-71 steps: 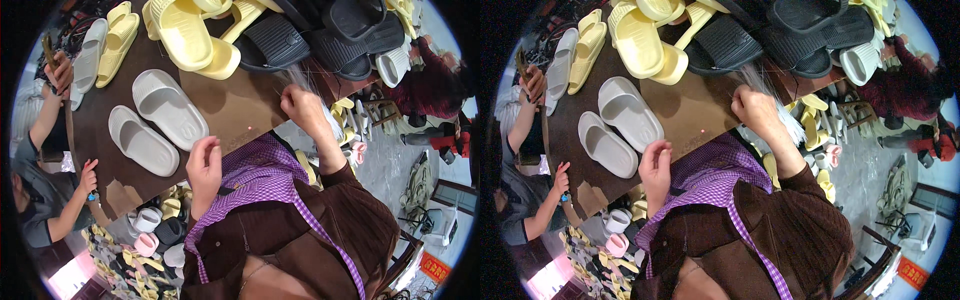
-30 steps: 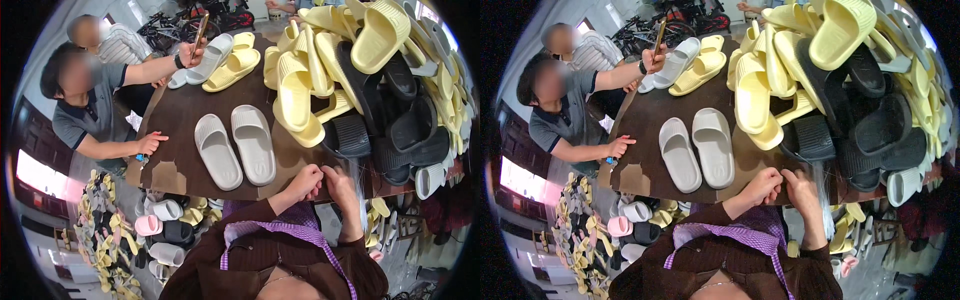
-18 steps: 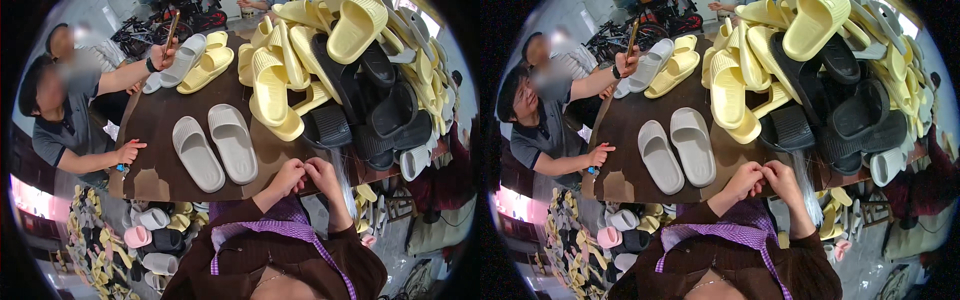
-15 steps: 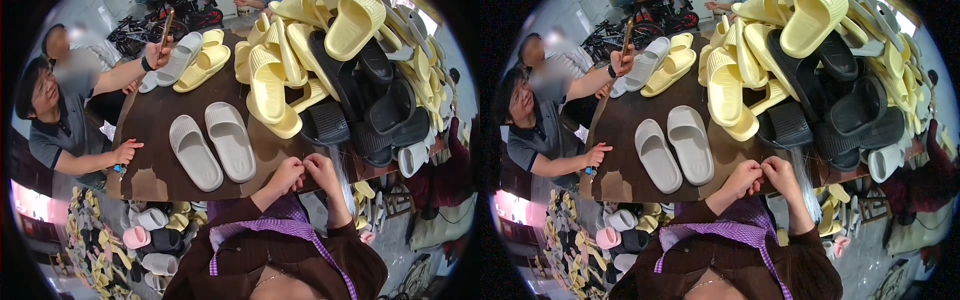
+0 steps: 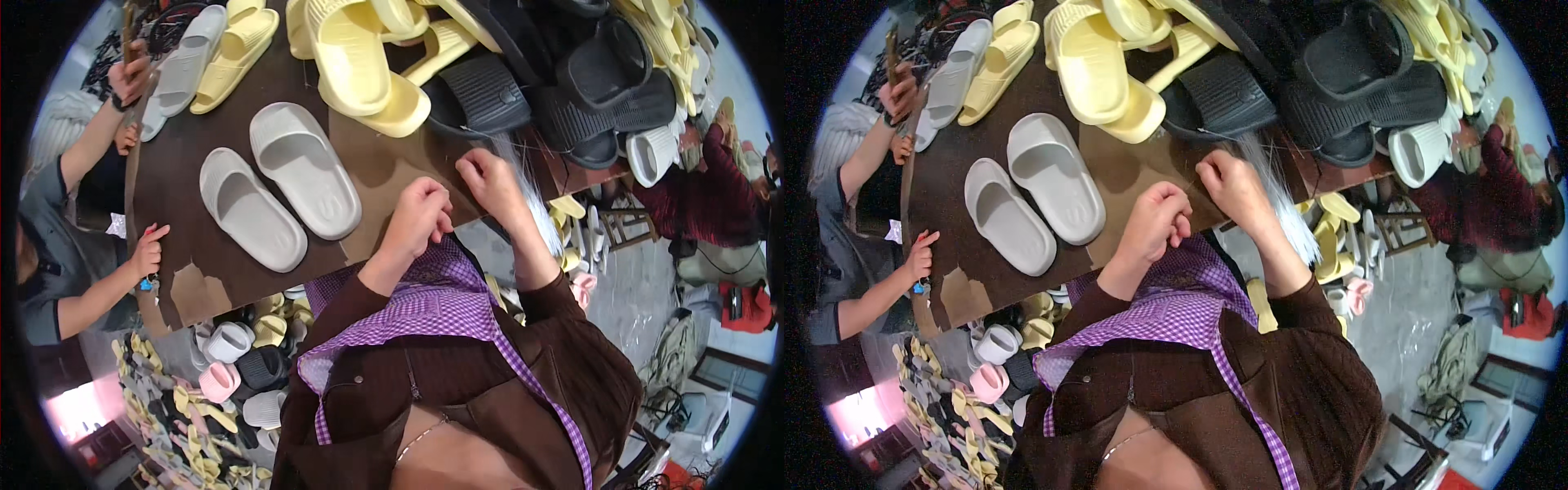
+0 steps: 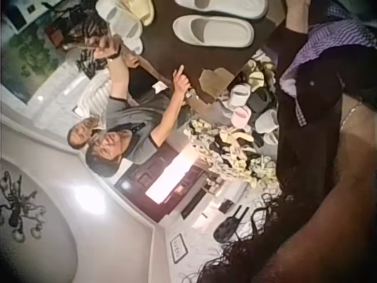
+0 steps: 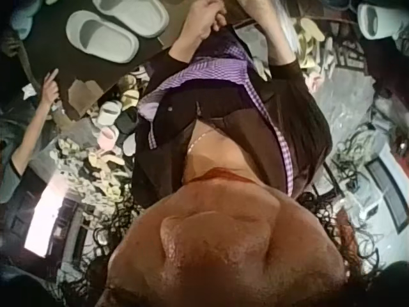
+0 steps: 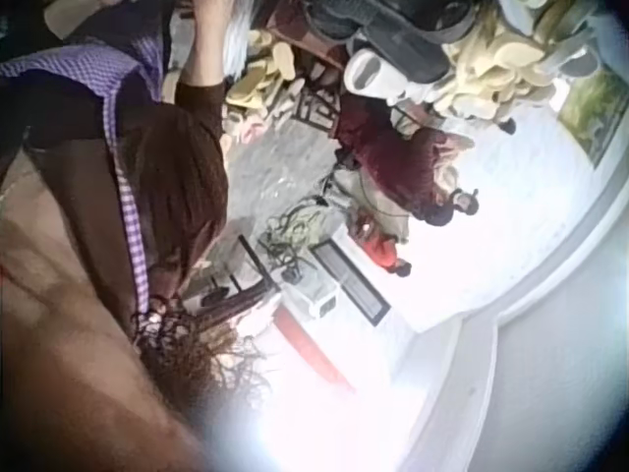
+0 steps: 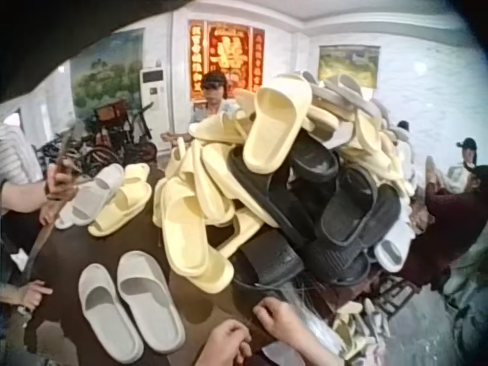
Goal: The person selects slippers, pairs them together, and secures each pair using plastic ties by hand.
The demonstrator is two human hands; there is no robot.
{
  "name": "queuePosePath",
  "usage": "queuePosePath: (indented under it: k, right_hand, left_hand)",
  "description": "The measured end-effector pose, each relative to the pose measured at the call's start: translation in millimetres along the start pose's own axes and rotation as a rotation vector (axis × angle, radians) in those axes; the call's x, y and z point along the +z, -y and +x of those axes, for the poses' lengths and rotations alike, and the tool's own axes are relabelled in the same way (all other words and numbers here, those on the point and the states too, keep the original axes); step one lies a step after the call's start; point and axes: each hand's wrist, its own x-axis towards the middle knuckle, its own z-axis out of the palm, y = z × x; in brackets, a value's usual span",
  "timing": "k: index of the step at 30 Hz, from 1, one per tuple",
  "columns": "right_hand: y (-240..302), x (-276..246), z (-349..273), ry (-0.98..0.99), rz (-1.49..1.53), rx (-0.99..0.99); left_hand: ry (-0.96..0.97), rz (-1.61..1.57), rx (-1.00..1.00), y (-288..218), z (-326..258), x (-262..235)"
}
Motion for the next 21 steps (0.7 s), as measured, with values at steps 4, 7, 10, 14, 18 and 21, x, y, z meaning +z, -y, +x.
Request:
queuePosePath:
  k: [4, 7, 10, 14, 18, 21]
  right_hand:
    - [-9, -7, -3, -0.1, -0.048, -0.079]
    - [-6, -10, -7, -0.113, -0.113, -0.202]
    - [-7, -10, -10, -0.079, -0.244, -0.375]
    - [-30, -2, 0, -0.171, -0.462, -0.356]
    - [-42, -4, 6, -0.166, -0.518, -0.272]
    - [-50, -4, 14, -0.174, -0.539, -0.284]
  left_hand:
    - [-0.054, -0.101, -0.018, -4, -10, -5]
    - [-0.053, -0.148, -0.046, -7, -16, -8]
    - [-0.042, -0.18, -0.07, -4, -23, -19]
    - [-0.064, -0.208, -0.079, -6, -48, -37]
    - [-0.202, -0.199, -0.058, -11, -83, -66]
    - [-0.217, -0.242, -0.013, -11, -111, -91]
